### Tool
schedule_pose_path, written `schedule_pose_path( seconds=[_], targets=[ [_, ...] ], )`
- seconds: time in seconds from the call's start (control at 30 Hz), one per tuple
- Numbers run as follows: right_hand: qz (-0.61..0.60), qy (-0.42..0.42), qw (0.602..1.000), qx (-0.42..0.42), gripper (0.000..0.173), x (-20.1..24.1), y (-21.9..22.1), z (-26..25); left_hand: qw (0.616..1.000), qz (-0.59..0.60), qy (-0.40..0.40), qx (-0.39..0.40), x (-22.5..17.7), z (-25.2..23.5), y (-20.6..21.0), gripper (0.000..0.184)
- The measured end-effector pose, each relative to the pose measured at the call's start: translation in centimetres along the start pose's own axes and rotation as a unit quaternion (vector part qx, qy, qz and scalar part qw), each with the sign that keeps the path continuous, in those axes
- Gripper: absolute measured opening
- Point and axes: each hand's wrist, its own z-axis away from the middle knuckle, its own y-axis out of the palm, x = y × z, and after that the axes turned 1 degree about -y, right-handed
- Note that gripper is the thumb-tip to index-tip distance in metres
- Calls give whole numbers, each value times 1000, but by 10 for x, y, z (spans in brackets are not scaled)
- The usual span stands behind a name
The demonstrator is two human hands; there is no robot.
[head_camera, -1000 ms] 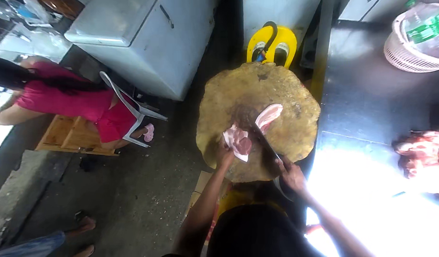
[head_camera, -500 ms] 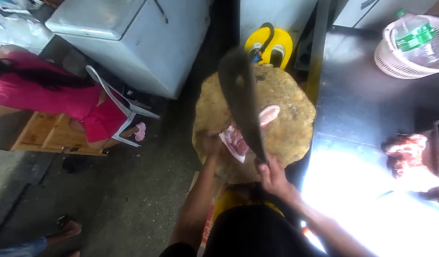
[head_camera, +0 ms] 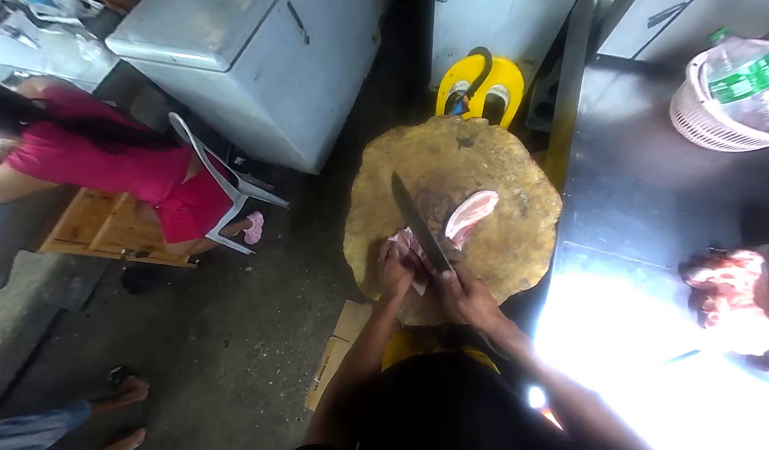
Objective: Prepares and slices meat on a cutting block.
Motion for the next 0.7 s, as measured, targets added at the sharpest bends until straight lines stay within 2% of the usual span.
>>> schedule_pose_path(
  seconds=[0.1, 0.2, 0.33, 0.4, 0.47, 0.53, 0.6, 0.67, 0.7],
  targets=[
    [52, -31, 998, -23, 51, 8, 17, -9, 1000, -8, 12, -3, 1, -1, -2, 50],
    [119, 49, 990, 48, 53, -5, 39, -35, 1000, -7, -4, -1, -1, -1, -2, 53],
    [44, 55, 997, 41, 52, -8, 27, -38, 1000, 11, -10, -17, -2, 0, 2, 50],
    [6, -3, 1000, -5, 51, 9, 3, -21, 999, 29, -6, -15, -8, 1, 0, 50],
    [-38, -121, 988, -85, 49, 32, -19, -3, 999, 42, -2, -10, -12, 5, 0, 53],
    [-87, -259, 949, -155, 49, 54, -34, 7, 998, 56, 4, -19, -12, 8, 4, 53],
    [-108, -356, 904, -210, 51, 61, -36, 5, 998, 62, 2, -27, -14, 9, 7, 52],
    [-55, -359, 899, -246, 50, 34, -18, -2, 998, 59, 1, -36, -15, 11, 10, 51],
    [8, -310, 920, -242, 51, 9, -5, -3, 998, 54, -10, -33, -16, 12, 11, 55]
  ],
)
